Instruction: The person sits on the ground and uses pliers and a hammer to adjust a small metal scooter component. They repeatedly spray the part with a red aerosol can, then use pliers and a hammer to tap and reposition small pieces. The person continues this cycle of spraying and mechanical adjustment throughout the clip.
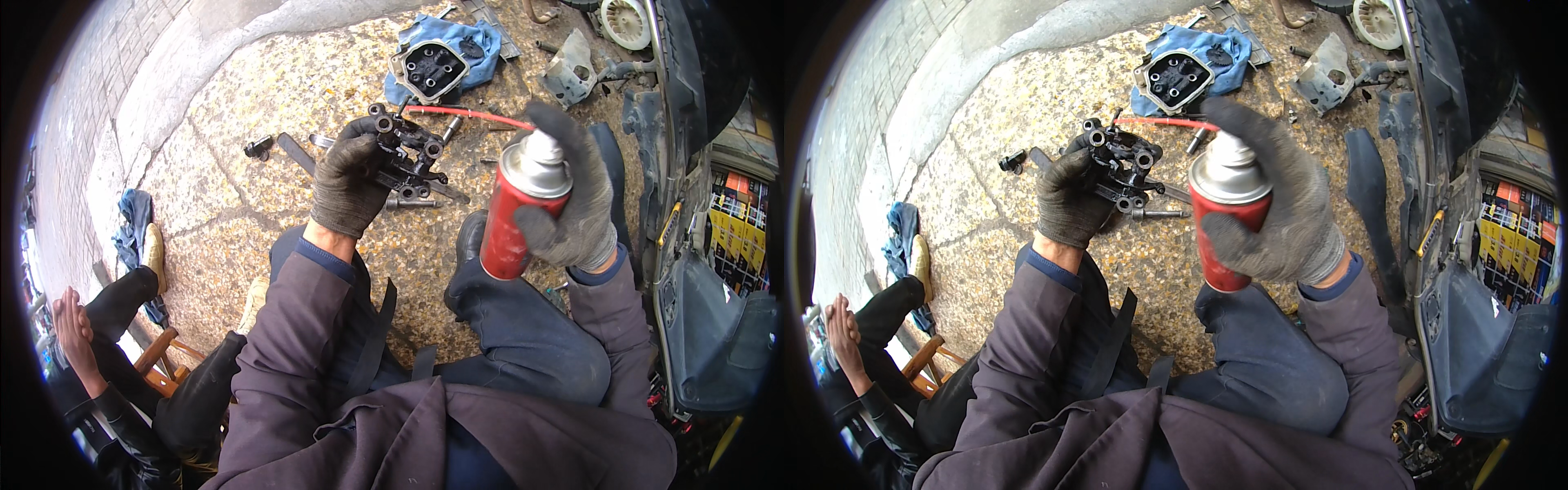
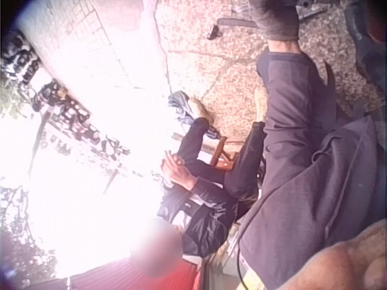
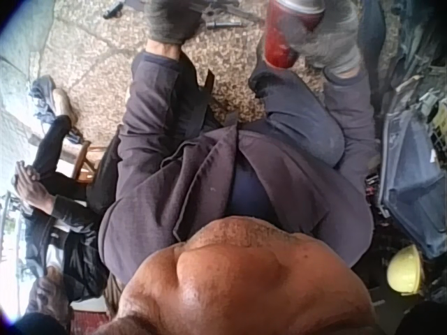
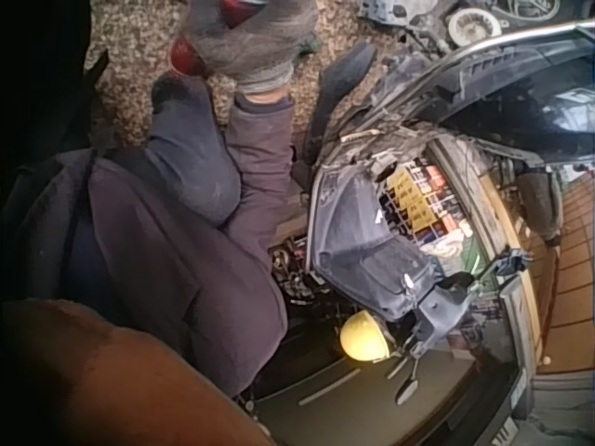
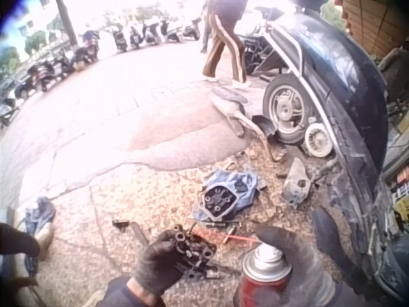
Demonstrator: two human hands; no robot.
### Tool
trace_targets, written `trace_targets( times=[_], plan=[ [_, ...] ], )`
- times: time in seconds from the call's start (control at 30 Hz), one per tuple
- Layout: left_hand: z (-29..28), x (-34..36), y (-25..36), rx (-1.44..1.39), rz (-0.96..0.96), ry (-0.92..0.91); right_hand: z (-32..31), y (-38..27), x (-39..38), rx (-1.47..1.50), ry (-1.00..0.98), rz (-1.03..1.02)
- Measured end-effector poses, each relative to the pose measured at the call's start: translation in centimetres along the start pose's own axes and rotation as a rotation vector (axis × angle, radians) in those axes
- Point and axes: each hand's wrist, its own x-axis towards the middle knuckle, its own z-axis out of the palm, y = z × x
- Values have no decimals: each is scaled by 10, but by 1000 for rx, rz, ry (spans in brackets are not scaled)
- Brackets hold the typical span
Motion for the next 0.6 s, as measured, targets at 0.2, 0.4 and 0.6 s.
trace_targets(
  times=[0.2,0.4,0.6],
  plan=[
    [-1,-1,1,82,39,36,-33,75,-18,-366,266,112],
    [-1,-5,3,160,43,46,-70,189,-53,-492,500,578],
    [1,-5,2,291,75,104,-102,239,-79,-673,600,761]
  ],
)
